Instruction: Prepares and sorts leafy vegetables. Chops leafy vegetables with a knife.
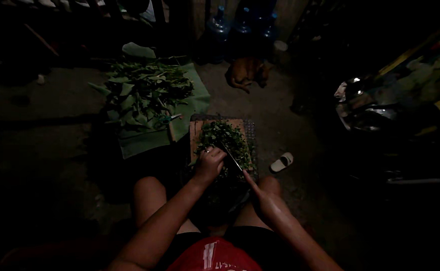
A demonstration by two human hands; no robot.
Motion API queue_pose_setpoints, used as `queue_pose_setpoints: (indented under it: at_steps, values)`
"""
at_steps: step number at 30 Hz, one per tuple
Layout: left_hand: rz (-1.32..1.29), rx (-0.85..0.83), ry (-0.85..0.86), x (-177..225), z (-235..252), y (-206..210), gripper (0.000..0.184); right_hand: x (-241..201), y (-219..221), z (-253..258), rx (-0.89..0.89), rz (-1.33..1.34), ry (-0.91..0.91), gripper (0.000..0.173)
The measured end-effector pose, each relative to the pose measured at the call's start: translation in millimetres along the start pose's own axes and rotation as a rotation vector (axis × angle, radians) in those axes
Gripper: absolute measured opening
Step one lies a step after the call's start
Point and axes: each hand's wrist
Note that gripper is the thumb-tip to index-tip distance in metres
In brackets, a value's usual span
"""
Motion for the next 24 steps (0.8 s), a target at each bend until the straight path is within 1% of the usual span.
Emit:
queue_pose_setpoints:
  at_steps: [2,3,5,7,9,11,13,15,19,22,24]
  values:
    - [-0.009,0.006,-0.008,-0.4,-4.2,0.8,0.022,5.0,1.2,3.4,0.016,0.049,-0.052,0.071]
    - [-0.019,0.009,-0.016,0.7,-5.3,1.0,0.023,9.0,-2.9,2.9,-0.006,0.073,-0.065,0.069]
    - [-0.028,0.042,-0.031,2.9,-5.1,0.4,0.022,16.6,-11.0,-4.5,0.008,0.123,-0.097,0.066]
    - [-0.022,0.109,-0.036,3.6,-4.8,1.9,0.017,19.6,-17.3,-18.4,0.046,0.129,-0.086,0.066]
    - [-0.017,0.137,-0.056,4.6,-4.6,3.7,0.016,18.9,-23.8,-31.2,0.024,0.075,-0.052,0.067]
    - [-0.009,0.146,-0.058,5.0,-4.1,4.5,0.014,15.4,-21.5,-34.8,0.000,0.024,-0.026,0.067]
    - [0.006,0.140,-0.047,3.9,-3.3,4.2,0.012,9.6,-10.7,-26.9,-0.006,-0.004,-0.005,0.068]
    - [0.003,0.090,-0.048,4.8,-4.7,1.8,0.012,3.7,-1.7,-18.4,-0.022,-0.005,-0.001,0.069]
    - [0.051,0.037,-0.048,2.1,-8.1,-2.8,0.021,12.8,4.7,-5.3,0.018,0.079,-0.069,0.066]
    - [0.039,0.077,-0.065,4.8,-11.2,-2.7,0.022,21.1,-6.9,-12.6,-0.014,0.119,-0.085,0.068]
    - [0.035,0.126,-0.091,4.6,-10.6,-1.4,0.018,21.1,-14.4,-22.3,0.046,0.093,-0.091,0.067]
Point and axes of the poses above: each hand's wrist, its own z-axis towards the middle knuckle, its own y-axis out of the palm, x = y × z, and after that the axes turned 14 degrees about y, right-handed
